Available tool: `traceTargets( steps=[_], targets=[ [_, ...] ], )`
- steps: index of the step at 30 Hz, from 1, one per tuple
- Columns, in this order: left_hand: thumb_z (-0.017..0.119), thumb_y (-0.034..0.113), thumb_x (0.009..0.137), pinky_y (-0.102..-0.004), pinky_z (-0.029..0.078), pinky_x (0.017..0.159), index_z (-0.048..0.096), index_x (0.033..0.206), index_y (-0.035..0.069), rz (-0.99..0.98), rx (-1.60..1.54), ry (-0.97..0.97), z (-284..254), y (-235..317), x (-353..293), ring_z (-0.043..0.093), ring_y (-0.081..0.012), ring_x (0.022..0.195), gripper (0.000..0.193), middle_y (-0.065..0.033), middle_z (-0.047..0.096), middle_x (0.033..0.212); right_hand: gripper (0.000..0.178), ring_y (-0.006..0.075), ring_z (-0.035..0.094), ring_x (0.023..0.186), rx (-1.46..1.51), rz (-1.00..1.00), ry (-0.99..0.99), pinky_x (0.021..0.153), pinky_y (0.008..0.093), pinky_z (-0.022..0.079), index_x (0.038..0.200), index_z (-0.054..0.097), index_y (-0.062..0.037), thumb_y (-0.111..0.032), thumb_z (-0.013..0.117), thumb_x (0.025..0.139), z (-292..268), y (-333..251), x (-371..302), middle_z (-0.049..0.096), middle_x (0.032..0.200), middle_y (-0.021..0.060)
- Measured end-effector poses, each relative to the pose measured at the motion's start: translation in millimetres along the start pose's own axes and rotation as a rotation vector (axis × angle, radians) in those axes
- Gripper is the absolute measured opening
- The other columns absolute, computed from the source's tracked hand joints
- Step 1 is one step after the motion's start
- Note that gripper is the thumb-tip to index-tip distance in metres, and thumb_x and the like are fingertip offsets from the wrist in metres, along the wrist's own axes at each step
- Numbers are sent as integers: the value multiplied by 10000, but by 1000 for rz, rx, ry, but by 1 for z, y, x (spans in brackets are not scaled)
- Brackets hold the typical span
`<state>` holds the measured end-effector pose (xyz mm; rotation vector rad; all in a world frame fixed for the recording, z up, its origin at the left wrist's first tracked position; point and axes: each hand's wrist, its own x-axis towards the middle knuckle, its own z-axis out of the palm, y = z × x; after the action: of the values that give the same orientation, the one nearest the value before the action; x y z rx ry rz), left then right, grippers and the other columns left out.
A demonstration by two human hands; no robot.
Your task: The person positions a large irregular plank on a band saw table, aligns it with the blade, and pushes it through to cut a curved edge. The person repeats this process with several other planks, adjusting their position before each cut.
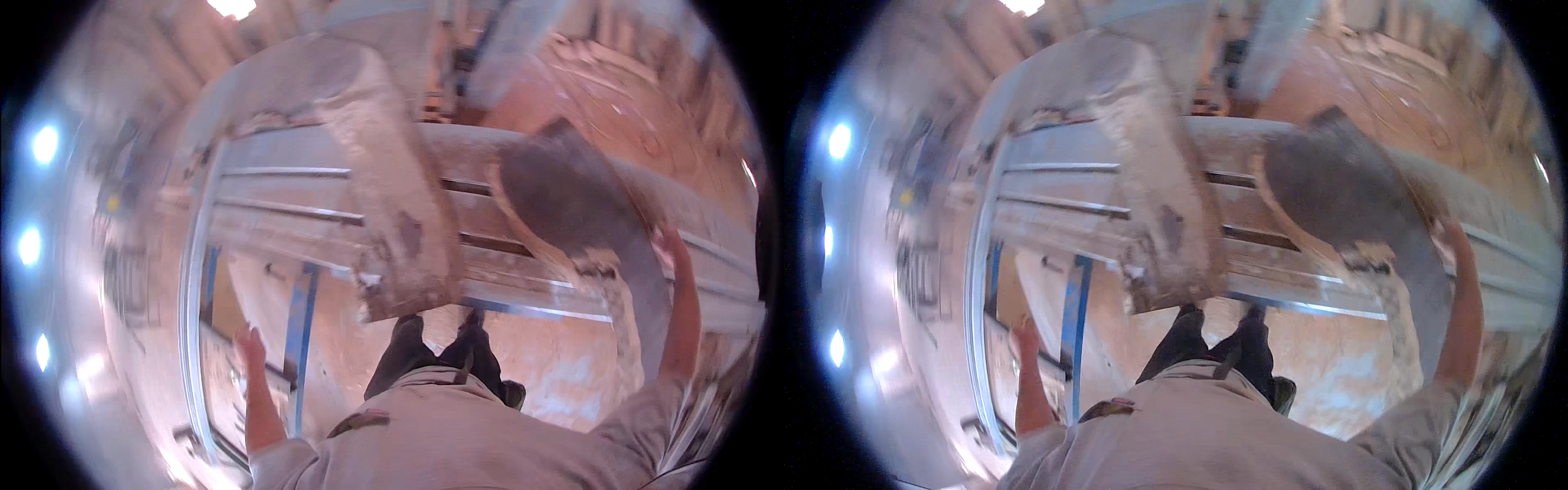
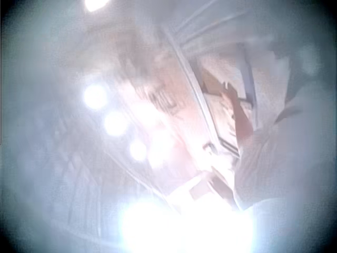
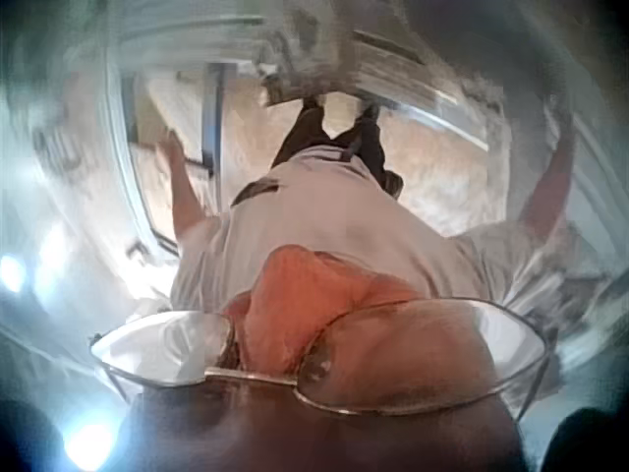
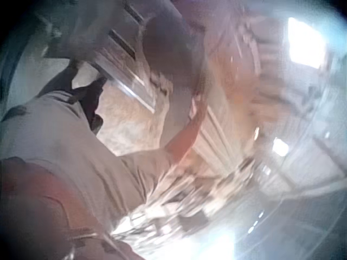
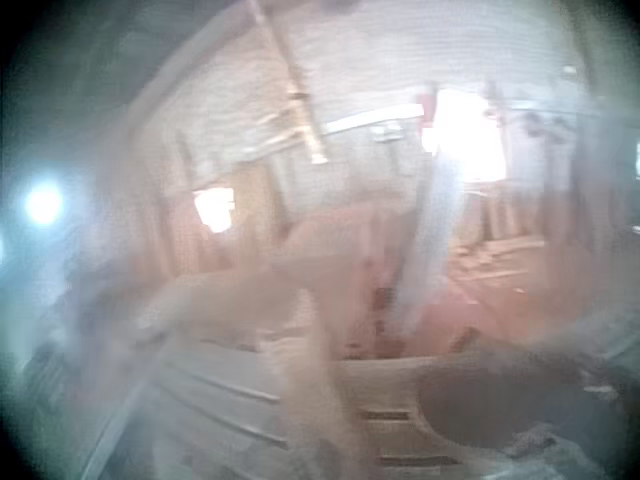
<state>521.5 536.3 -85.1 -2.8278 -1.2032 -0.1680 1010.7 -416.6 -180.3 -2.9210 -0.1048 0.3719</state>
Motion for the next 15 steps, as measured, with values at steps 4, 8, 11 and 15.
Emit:
traceTargets(
  steps=[4, 8, 11, 15],
  targets=[
    [603, 171, 830, -431, 452, 977, 677, 1098, -10, -291, -286, 22, 35, 20, -67, 590, -370, 1106, 332, -209, 642, 1154, 304, 238, 599, 775, 166, 64, -152, 727, 386, 489, 1105, 609, 1, -57, 561, 811, 2, 91, 44, 616, 773, 79],
    [611, 179, 823, -425, 449, 988, 676, 1103, -14, -348, -228, 22, -5, 22, -93, 588, -365, 1117, 346, -211, 635, 1177, 263, 183, 568, 598, 373, -28, 146, 529, 353, 470, 1134, 603, -44, -189, 561, 918, 0, 3, 24, 566, 698, 77],
    [605, 199, 832, -424, 444, 996, 671, 1114, -15, -377, -300, -44, 26, 42, -102, 581, -368, 1133, 360, -212, 633, 1188, 186, 63, 384, 381, 696, 313, 118, 315, 228, 267, 1082, 602, -130, -243, 504, 972, -77, -60, -15, 475, 617, -20],
    [593, 241, 855, -429, 442, 999, 655, 1160, 2, -357, -338, -105, 42, 33, -56, 580, -381, 1136, 392, -218, 632, 1187, 191, 58, 418, 430, 511, 240, 64, 355, 225, 308, 1067, 599, -134, -267, 498, 974, -138, -238, -37, 477, 627, -27]
  ],
)
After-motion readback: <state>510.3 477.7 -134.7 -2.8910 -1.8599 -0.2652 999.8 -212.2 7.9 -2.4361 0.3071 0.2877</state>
